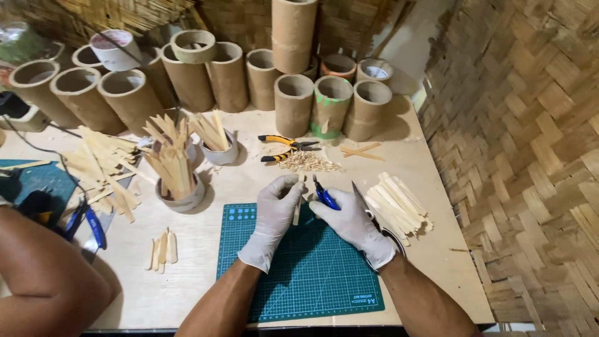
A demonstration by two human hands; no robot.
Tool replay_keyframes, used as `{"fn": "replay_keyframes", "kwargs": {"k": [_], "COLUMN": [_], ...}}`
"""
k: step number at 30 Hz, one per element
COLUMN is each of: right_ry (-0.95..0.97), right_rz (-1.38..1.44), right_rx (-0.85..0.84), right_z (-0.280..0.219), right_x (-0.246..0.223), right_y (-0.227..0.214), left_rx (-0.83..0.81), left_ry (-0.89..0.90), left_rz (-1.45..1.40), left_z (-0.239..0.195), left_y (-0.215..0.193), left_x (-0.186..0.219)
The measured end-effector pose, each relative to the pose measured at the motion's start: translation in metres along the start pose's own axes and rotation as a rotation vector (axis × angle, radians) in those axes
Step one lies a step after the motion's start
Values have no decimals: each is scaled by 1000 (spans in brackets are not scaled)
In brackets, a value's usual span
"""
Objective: Shaping the ends of small wooden sticks using a handheld cutter in a workshop environment.
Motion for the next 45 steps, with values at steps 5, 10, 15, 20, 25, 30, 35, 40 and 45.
{"fn": "replay_keyframes", "kwargs": {"k": [5,10,15,20,25,30,35,40,45], "right_ry": [-27,-21,82,93,96,55,22,18,-5], "right_rz": [-26,-144,-156,-159,-150,-146,-126,-126,-135], "right_rx": [41,81,75,85,94,94,98,106,124], "right_z": [1,0,-3,-3,0,1,0,0,0], "right_x": [3,-6,-10,-5,-2,-4,-4,2,1], "right_y": [-3,-5,-9,-8,-11,-13,-14,-14,-14], "left_rx": [-32,-59,-56,-70,-68,-81,-98,-101,-96], "left_ry": [3,-4,-52,-44,-63,-48,-32,-44,-48], "left_rz": [15,37,11,32,29,40,54,51,39], "left_z": [-2,-7,-10,-7,-9,-9,-9,-9,-9], "left_y": [3,5,6,4,5,5,8,7,7], "left_x": [-9,-3,8,1,7,8,9,6,7]}}
Point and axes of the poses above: each hand's wrist, its own z-axis towards the middle knuckle, its own y-axis out of the palm, x = y × z, the point moved 6 cm from there along z, towards the middle knuckle, and after that the axes turned 5 degrees about x, right-handed, at the moved point
